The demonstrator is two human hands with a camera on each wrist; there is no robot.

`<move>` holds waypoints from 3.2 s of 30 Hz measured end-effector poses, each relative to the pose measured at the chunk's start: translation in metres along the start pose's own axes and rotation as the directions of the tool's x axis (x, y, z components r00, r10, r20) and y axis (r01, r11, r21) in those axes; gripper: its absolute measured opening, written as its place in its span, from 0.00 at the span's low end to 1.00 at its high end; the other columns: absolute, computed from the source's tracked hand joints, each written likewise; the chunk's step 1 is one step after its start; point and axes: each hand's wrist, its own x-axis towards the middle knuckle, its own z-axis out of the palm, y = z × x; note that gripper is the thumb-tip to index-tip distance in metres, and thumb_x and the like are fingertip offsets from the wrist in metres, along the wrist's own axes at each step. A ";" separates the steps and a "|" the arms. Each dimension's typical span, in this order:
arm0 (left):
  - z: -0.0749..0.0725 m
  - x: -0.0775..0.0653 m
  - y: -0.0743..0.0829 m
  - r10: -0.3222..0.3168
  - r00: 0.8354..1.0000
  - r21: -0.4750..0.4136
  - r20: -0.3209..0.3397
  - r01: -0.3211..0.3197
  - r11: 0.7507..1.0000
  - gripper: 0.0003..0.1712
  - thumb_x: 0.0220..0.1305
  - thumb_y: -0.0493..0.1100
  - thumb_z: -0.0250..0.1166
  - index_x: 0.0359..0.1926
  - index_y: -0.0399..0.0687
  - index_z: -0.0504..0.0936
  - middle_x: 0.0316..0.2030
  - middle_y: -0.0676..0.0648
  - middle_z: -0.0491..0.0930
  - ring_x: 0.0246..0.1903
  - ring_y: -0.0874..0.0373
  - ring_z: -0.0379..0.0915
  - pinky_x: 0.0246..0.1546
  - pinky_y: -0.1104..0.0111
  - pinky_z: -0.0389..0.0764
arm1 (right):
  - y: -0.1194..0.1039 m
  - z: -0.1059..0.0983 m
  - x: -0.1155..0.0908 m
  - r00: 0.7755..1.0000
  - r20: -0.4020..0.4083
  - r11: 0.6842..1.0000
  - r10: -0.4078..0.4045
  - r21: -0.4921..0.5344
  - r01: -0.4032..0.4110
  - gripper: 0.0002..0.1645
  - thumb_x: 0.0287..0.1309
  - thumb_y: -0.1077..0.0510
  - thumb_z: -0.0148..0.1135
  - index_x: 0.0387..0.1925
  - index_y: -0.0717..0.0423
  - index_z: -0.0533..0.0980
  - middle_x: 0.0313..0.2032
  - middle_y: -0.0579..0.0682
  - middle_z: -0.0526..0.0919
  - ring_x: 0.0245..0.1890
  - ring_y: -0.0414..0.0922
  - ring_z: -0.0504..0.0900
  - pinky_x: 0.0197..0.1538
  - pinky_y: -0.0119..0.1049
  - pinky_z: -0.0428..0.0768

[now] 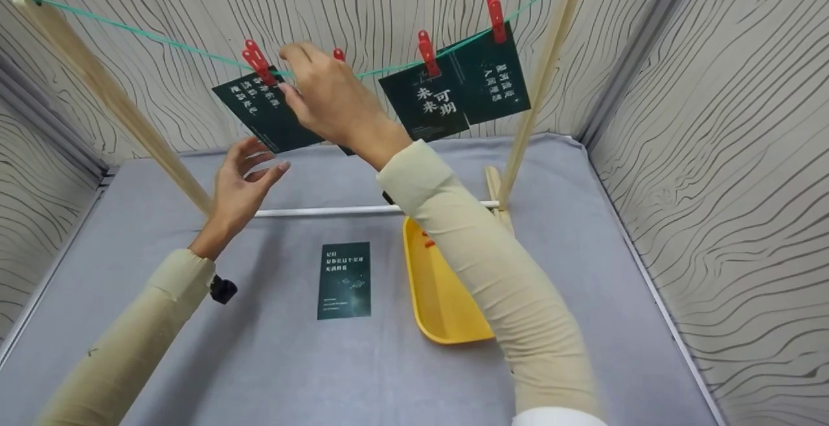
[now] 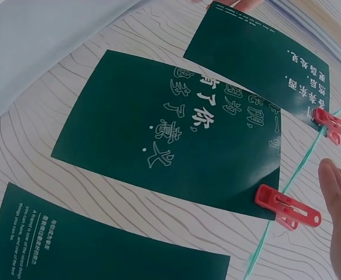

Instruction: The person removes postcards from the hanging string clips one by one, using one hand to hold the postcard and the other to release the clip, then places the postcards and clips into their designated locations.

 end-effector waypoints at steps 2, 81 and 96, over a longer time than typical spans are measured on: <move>0.000 0.001 0.001 0.008 1.000 0.005 0.006 -0.008 1.000 0.46 0.63 0.49 0.78 0.75 0.42 0.66 0.67 0.39 0.77 0.67 0.46 0.77 0.67 0.53 0.81 | -0.001 0.000 0.002 1.000 0.005 1.000 0.003 -0.002 -0.003 0.24 0.76 0.54 0.60 0.65 0.64 0.74 0.60 0.60 0.83 0.63 0.52 0.82 0.71 0.40 0.80; 0.007 0.023 0.015 0.097 0.994 -0.069 -0.057 -0.101 0.993 0.21 0.76 0.47 0.66 0.63 0.42 0.78 0.57 0.42 0.87 0.58 0.53 0.86 0.57 0.65 0.87 | -0.014 0.030 0.047 0.992 0.070 0.994 0.101 0.037 -0.104 0.25 0.83 0.54 0.48 0.70 0.65 0.70 0.53 0.60 0.86 0.46 0.51 0.85 0.55 0.39 0.86; 0.007 0.023 0.018 0.109 0.990 -0.069 -0.087 -0.115 0.991 0.17 0.76 0.44 0.65 0.59 0.40 0.79 0.50 0.41 0.89 0.46 0.56 0.87 0.42 0.76 0.83 | -0.014 0.028 0.047 0.991 0.086 0.992 0.107 0.050 -0.112 0.24 0.83 0.54 0.47 0.68 0.64 0.71 0.53 0.60 0.83 0.48 0.51 0.82 0.57 0.40 0.84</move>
